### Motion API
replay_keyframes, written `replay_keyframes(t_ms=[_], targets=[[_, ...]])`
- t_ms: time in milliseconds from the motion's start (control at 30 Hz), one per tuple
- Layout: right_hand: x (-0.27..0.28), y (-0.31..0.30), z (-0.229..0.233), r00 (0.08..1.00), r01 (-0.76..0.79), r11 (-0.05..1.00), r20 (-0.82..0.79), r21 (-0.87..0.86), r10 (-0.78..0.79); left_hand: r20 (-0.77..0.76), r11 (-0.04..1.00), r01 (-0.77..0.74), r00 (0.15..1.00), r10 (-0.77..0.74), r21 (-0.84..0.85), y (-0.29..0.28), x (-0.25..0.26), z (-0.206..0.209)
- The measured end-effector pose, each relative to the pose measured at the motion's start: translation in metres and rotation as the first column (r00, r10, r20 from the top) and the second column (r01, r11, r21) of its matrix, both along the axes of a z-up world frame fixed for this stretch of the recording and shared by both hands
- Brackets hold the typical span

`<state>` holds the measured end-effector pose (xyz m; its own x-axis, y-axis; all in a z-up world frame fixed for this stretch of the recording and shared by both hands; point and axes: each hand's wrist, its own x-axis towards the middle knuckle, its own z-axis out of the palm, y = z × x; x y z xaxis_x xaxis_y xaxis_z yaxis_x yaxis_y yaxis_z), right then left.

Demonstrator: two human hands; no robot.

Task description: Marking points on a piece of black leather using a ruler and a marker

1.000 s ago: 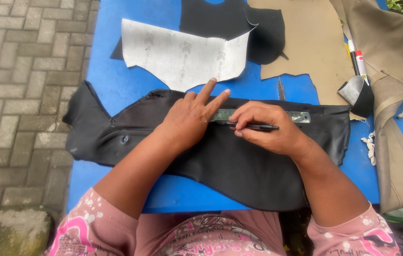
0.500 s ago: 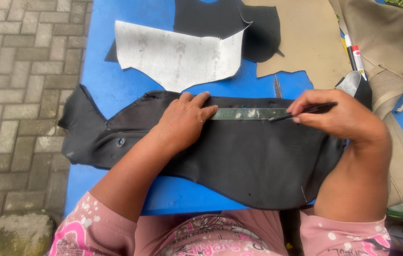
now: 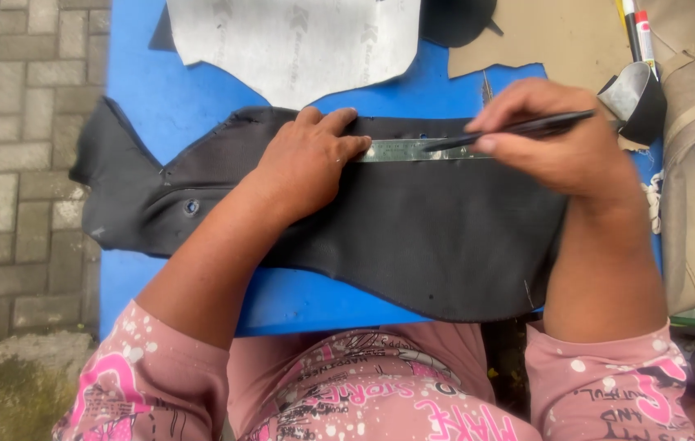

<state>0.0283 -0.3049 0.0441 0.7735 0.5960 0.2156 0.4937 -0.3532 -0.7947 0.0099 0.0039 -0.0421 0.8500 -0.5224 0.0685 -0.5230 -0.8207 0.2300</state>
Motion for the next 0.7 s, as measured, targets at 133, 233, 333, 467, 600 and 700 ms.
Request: replay_keyframes(t_ms=[133, 233, 333, 467, 600, 700], targets=[[-0.013, 0.06, -0.026, 0.994, -0.113, 0.98, 0.013, 0.163, 0.113, 0.061, 0.993, -0.101, 0.993, 0.097, 0.068, -0.01, -0.017, 0.042], [-0.019, 0.078, -0.033, 0.986, -0.166, 0.974, 0.037, 0.154, 0.162, 0.074, 0.994, -0.096, 0.993, 0.093, 0.048, -0.008, -0.018, 0.041], [-0.016, 0.077, -0.036, 0.981, -0.184, 0.977, 0.087, 0.112, 0.174, 0.061, 0.996, -0.088, 0.994, 0.086, 0.035, -0.008, -0.017, 0.044], [-0.011, 0.054, -0.009, 0.978, -0.207, 0.978, 0.003, -0.008, 0.207, 0.03, 0.995, -0.095, 0.995, 0.094, 0.041, -0.009, -0.014, 0.045], [0.001, -0.003, 0.009, 0.99, -0.083, 0.965, -0.128, -0.248, 0.053, 0.019, 0.993, -0.109, 0.994, 0.108, 0.053, -0.011, -0.016, 0.048], [0.008, -0.044, 0.015, 0.962, 0.157, 0.922, -0.155, -0.353, -0.223, 0.019, 0.99, -0.113, 0.994, 0.111, 0.084, -0.012, -0.016, 0.05]])
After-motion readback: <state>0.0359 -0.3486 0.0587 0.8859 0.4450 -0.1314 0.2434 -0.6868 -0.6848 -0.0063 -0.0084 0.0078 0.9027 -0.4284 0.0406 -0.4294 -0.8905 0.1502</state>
